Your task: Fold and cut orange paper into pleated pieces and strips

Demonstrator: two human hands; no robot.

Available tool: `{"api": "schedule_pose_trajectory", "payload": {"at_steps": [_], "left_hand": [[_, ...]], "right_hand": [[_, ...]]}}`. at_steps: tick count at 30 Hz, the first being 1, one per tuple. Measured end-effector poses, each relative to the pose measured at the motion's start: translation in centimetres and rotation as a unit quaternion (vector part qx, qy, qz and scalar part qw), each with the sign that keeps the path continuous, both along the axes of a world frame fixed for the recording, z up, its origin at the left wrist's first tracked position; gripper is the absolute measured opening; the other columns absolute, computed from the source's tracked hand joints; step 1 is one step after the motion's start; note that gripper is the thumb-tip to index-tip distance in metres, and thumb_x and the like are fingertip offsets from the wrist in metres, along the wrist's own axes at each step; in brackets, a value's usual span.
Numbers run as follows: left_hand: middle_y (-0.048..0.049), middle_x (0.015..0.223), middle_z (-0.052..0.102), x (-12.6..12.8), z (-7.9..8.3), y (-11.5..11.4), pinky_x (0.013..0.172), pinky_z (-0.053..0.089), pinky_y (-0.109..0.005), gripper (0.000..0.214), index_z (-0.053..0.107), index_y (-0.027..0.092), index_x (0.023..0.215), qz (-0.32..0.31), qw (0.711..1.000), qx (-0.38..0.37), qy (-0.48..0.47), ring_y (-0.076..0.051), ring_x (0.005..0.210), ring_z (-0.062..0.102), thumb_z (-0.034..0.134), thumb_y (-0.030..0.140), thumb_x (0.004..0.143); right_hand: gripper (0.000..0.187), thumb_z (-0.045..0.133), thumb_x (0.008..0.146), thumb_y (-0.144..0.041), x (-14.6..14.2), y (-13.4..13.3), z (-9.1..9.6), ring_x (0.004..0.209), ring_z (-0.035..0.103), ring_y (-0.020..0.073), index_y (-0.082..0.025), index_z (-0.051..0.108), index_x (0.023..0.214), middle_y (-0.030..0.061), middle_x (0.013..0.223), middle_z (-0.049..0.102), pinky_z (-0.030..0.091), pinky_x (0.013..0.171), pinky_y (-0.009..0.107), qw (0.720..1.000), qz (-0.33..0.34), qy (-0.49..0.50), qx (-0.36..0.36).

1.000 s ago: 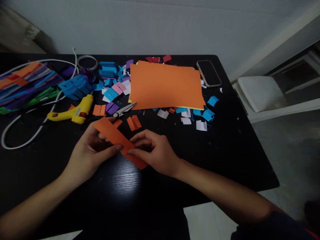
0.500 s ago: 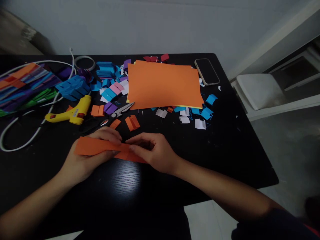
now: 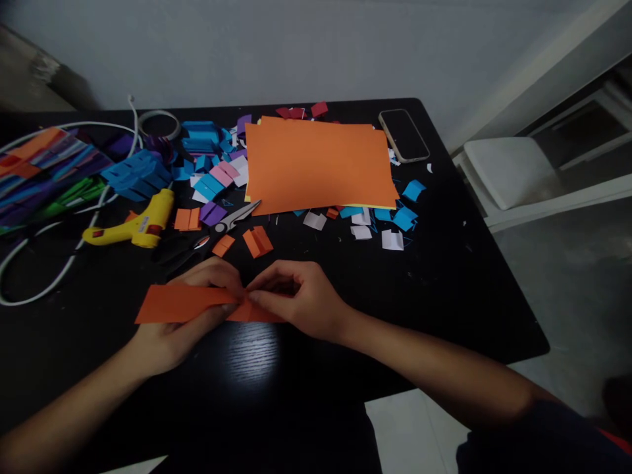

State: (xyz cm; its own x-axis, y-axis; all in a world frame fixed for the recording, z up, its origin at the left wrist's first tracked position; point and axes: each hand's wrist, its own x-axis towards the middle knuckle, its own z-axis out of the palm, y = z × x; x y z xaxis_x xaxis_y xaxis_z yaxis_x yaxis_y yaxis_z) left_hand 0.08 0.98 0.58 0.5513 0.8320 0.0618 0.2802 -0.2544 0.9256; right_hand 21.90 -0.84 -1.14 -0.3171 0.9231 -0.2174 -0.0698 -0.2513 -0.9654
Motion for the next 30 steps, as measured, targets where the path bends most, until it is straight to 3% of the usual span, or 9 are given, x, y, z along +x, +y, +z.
{"api": "schedule_pose_trajectory", "payload": {"at_steps": [16,30], "left_hand": [[-0.0015,0.093,0.067,0.4,-1.0,-0.6,0.073,0.053,-0.027,0.004,0.067,0.022,0.100,0.061,0.998,0.001,0.001,-0.016,0.085,0.067,0.064,0.021,0.098],[0.0014,0.094,0.068,0.6,-1.3,-0.8,0.072,0.054,-0.024,0.008,0.069,0.025,0.101,0.081,0.996,0.026,0.012,-0.014,0.084,0.067,0.067,0.019,0.096]], "right_hand": [[0.018,0.080,0.085,-0.024,0.0,-0.2,0.0,0.091,0.078,0.0176,-0.019,0.078,0.102,0.0048,0.097,0.082,0.062,0.087,0.032,1.000,0.005,-0.007,0.013],[0.025,0.087,0.078,-0.021,0.0,-0.2,0.0,0.086,0.078,0.0163,-0.018,0.073,0.099,0.0028,0.090,0.081,0.061,0.080,0.028,0.999,-0.006,0.028,-0.018]]}}
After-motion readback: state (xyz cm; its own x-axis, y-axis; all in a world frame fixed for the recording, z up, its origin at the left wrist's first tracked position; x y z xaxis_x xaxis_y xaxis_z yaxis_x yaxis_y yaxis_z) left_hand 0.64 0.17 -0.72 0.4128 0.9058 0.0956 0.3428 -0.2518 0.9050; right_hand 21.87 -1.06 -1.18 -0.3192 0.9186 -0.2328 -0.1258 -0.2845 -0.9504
